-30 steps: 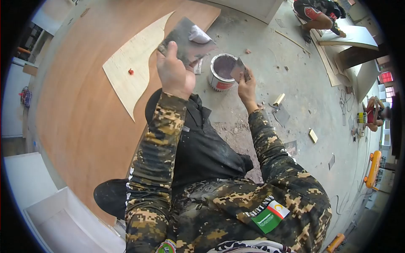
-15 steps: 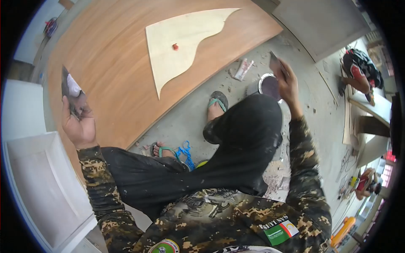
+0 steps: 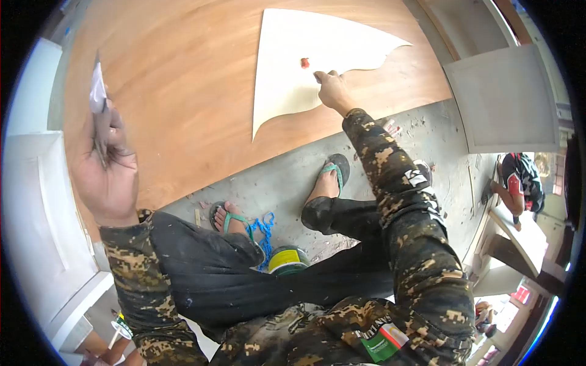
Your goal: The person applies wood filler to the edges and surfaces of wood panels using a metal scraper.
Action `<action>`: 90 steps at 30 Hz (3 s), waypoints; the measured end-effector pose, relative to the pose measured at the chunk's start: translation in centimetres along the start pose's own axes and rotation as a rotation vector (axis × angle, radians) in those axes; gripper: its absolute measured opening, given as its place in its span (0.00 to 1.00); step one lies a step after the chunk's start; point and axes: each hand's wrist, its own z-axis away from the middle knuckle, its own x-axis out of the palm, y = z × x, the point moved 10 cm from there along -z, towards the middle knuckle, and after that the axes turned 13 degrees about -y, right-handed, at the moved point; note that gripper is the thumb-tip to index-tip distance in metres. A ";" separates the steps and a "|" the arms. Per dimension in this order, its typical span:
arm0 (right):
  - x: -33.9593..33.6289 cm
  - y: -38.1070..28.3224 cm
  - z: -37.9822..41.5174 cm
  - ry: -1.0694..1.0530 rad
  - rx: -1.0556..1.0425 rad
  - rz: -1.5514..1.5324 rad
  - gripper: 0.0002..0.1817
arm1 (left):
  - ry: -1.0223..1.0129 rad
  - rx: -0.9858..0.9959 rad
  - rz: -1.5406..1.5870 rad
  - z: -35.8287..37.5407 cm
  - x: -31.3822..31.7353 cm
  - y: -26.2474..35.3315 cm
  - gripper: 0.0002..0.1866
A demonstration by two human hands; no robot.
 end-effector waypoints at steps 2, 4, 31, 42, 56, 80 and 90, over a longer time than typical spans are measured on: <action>0.1 -0.6 -0.5 0.068 0.091 -0.025 0.25 | 0.018 -0.023 -0.047 -0.2 -0.4 0.6 0.24; 0.3 -0.2 -0.6 0.134 0.211 -0.071 0.24 | 0.044 -0.030 -0.083 -0.2 -1.0 1.0 0.23; -0.9 -3.4 -0.7 -0.222 0.124 -1.073 0.26 | 0.456 -0.002 -0.311 1.8 -4.1 -0.2 0.14; -15.2 -15.0 16.4 -0.136 -0.460 -1.695 0.27 | 0.304 -0.299 -0.229 2.3 2.7 -14.0 0.16; -15.0 -13.2 30.1 0.056 -0.614 -2.036 0.24 | 0.159 -0.421 -0.118 5.8 4.1 -21.4 0.18; -20.3 -21.7 34.9 0.433 -0.580 0.021 0.24 | 0.112 -0.052 -0.671 6.0 5.8 -16.8 0.12; -21.5 -22.4 34.1 0.459 -0.569 -0.029 0.20 | 0.088 0.008 -0.914 6.3 7.7 -15.5 0.09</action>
